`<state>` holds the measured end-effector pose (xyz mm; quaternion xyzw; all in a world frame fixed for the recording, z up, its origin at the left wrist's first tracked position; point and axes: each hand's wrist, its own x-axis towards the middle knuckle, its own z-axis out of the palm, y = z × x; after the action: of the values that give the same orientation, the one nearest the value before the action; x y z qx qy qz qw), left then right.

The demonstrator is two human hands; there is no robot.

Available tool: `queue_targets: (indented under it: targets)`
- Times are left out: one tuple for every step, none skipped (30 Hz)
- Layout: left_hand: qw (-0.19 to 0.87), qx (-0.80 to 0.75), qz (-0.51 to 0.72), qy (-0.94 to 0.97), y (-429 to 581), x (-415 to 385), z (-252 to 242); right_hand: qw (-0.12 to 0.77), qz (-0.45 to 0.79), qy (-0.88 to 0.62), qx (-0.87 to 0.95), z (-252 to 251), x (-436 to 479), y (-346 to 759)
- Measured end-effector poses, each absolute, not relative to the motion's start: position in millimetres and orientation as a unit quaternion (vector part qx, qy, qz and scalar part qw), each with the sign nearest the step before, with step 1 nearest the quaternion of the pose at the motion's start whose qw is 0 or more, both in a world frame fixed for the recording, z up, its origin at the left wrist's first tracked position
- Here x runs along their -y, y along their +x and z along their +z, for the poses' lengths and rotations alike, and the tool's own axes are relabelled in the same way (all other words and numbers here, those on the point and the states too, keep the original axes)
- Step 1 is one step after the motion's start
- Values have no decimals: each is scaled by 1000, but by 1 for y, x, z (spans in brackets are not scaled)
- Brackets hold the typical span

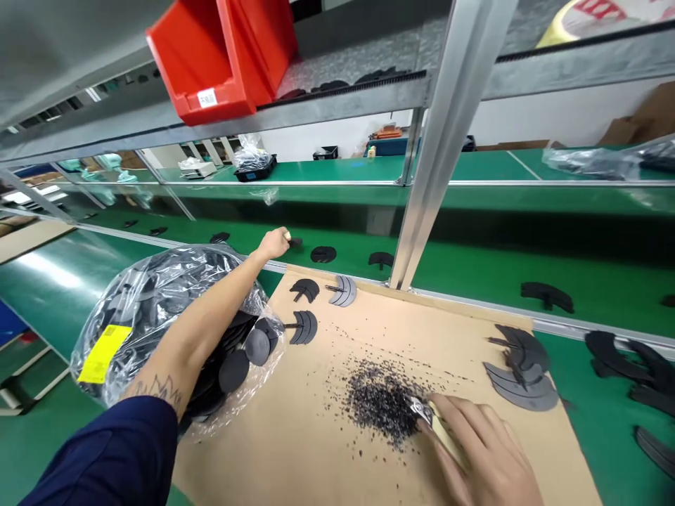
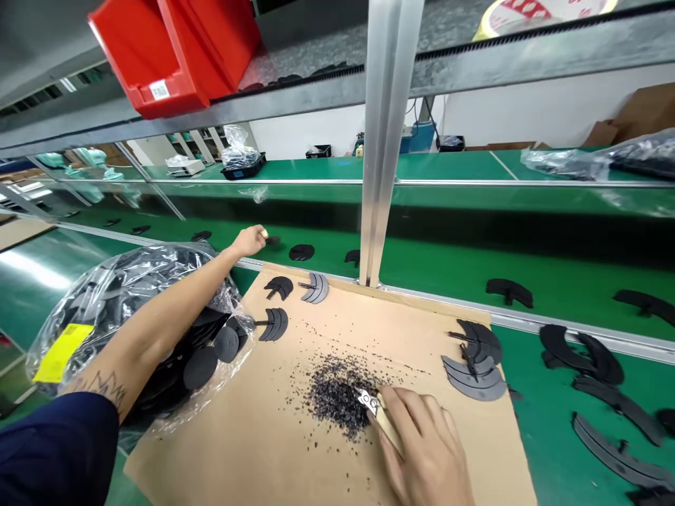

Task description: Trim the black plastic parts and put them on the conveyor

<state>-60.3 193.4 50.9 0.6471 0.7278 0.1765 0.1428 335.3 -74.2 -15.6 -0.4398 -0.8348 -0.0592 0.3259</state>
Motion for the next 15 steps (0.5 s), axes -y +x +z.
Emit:
queue_targets:
  targets:
    - [160, -710, 192, 659, -56, -185, 61, 333, -55, -431, 837, -14, 74, 334]
    - [181, -689, 205, 672, -51, -174, 71, 345, -51, -421, 837, -13, 74, 332]
    - [205, -666, 214, 685, -45, -160, 81, 359, -44, -408, 838, -11, 74, 330]
    - [231, -641, 220, 698, -38, -144, 89, 375, -34, -395, 838, -8, 74, 326]
    - [258, -615, 221, 712, -30, -125, 96, 395, -25, -383, 835, -5, 75, 321]
    - [283, -592, 217, 722, -21, -103, 101, 416, -20, -374, 829, -1, 76, 315]
    - [317, -556, 210, 739, -12, -81, 104, 439, -17, -368, 820, 5, 76, 308]
    - [373, -470, 197, 776, -2, -58, 105, 457, -15, -369, 809, 11, 78, 300]
    - [412, -391, 179, 804, 7, -35, 105, 473, -11, -370, 800, 18, 79, 291]
    - [435, -343, 161, 817, 16, -14, 103, 480, 2, -367, 797, 25, 80, 282]
    - [446, -316, 152, 824, 23, 4, 101, 478, 27, -357, 802, 31, 82, 274]
    - [449, -308, 145, 826, 28, 19, 98, 472, 61, -335, 813, 36, 83, 267]
    - [448, -309, 141, 827, 29, 31, 95, 463, 101, -316, 822, 40, 84, 261]
    - [444, -315, 139, 827, 28, 39, 92, 455, 140, -303, 826, 42, 86, 257]
    - [438, -320, 136, 829, 23, 44, 89, 453, 174, -304, 820, 41, 86, 255]
